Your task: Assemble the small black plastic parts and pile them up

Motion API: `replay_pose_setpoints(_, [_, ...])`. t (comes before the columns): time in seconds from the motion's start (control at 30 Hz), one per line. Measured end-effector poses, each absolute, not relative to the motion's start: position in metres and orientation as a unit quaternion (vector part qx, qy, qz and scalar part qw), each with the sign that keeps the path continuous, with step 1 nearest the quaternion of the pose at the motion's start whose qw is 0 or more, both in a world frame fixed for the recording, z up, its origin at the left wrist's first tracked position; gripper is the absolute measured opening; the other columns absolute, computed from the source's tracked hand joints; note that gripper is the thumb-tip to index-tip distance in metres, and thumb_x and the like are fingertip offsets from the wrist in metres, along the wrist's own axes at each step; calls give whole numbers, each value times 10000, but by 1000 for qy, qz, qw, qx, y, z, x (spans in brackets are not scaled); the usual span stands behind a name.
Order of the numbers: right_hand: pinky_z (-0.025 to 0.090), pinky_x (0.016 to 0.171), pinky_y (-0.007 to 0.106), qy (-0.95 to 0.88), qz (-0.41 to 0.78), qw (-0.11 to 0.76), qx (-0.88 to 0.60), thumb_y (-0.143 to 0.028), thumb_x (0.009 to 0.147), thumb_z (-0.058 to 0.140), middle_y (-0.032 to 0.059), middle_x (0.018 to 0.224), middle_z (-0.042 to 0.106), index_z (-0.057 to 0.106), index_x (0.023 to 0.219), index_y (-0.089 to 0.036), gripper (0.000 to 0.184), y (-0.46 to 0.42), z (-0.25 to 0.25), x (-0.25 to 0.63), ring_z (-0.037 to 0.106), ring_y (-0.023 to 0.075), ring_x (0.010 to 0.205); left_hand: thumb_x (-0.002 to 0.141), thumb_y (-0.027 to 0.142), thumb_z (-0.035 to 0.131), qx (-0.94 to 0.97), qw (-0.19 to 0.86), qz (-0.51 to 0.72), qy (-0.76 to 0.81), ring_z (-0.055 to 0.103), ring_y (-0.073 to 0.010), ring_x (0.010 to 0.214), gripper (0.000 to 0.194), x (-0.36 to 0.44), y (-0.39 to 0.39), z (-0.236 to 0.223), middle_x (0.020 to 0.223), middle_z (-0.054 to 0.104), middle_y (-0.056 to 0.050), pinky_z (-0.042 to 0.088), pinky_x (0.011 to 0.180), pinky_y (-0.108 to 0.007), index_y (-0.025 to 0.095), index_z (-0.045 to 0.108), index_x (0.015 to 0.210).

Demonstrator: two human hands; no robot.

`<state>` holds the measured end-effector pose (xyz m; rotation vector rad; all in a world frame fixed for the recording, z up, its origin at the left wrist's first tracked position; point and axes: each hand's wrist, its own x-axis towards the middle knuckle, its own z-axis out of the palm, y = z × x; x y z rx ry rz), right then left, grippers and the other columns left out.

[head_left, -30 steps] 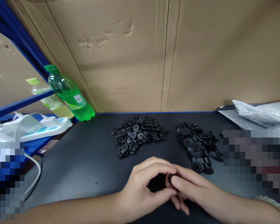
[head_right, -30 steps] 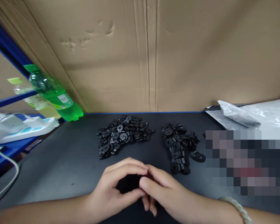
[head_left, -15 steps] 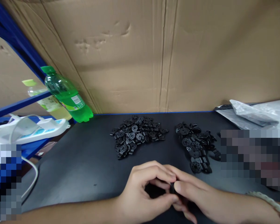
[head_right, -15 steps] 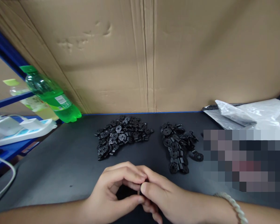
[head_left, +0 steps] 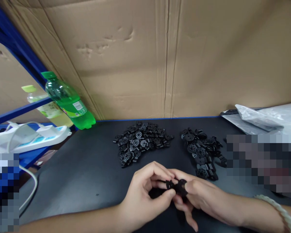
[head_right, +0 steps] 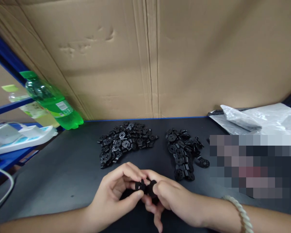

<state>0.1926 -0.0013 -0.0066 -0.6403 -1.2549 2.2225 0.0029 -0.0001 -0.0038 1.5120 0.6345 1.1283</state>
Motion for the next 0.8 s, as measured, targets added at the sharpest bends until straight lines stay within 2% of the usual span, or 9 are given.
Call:
replay_pose_setpoints(0.13, [525,590,247,-480,799,256,-256,-149,793,515,3,905,512,488,1305,-234,520,-3,-5,194,544,129,725,885,39,608,589,624,453,241,704,-94,713,161,0,2,-5,1035,619,-39,573,676,-210,182,592,957])
replay_pose_setpoints(0.2, [530,630,271,-513,776,255,-264,-108,808,496,-5,925,506,434,1378,-273,597,-5,-1,195,546,120,711,928,109,604,572,647,447,234,701,-87,693,85,-1,4,-4,1053,613,-37,576,696,-228,186,593,962])
replay_pose_setpoints(0.37, [503,720,324,-573,731,223,-295,-189,930,464,4,965,490,230,1509,-351,645,-8,6,198,530,118,691,896,145,672,542,666,452,243,676,-180,919,94,-6,7,-4,1018,654,-56,596,742,-277,197,624,957])
replay_pose_setpoints(0.5, [427,651,296,-563,734,213,-314,-220,895,501,-17,903,464,226,1502,-306,672,-8,6,199,469,94,614,890,86,638,605,610,450,242,695,-142,793,132,-6,4,-2,975,668,-37,588,746,-271,211,638,931])
replay_pose_setpoints(0.57, [417,650,289,-571,718,217,-334,-202,856,512,-28,856,454,360,1422,-257,588,-7,10,200,460,106,631,851,1,617,681,529,449,233,705,-162,819,212,-6,2,1,934,699,-42,582,791,-291,206,654,889])
replay_pose_setpoints(0.67, [447,808,329,-620,649,246,-365,-210,858,488,13,937,544,569,1129,-225,283,-9,25,202,530,170,852,796,-92,555,772,418,440,190,709,-203,872,328,-5,0,5,892,739,-65,583,817,-327,205,670,871])
replay_pose_setpoints(0.73, [448,892,343,-655,594,256,-390,-230,883,473,23,978,601,595,997,-236,167,-10,35,202,553,197,960,786,-114,512,800,382,430,168,709,-211,878,381,-5,1,6,885,746,-70,590,805,-332,215,672,891])
replay_pose_setpoints(0.8, [487,859,331,-680,544,264,-415,-264,906,471,20,958,636,597,974,-250,144,-11,41,202,592,204,940,789,-111,494,809,365,426,173,707,-212,876,392,-6,2,6,888,746,-70,591,800,-333,221,670,899])
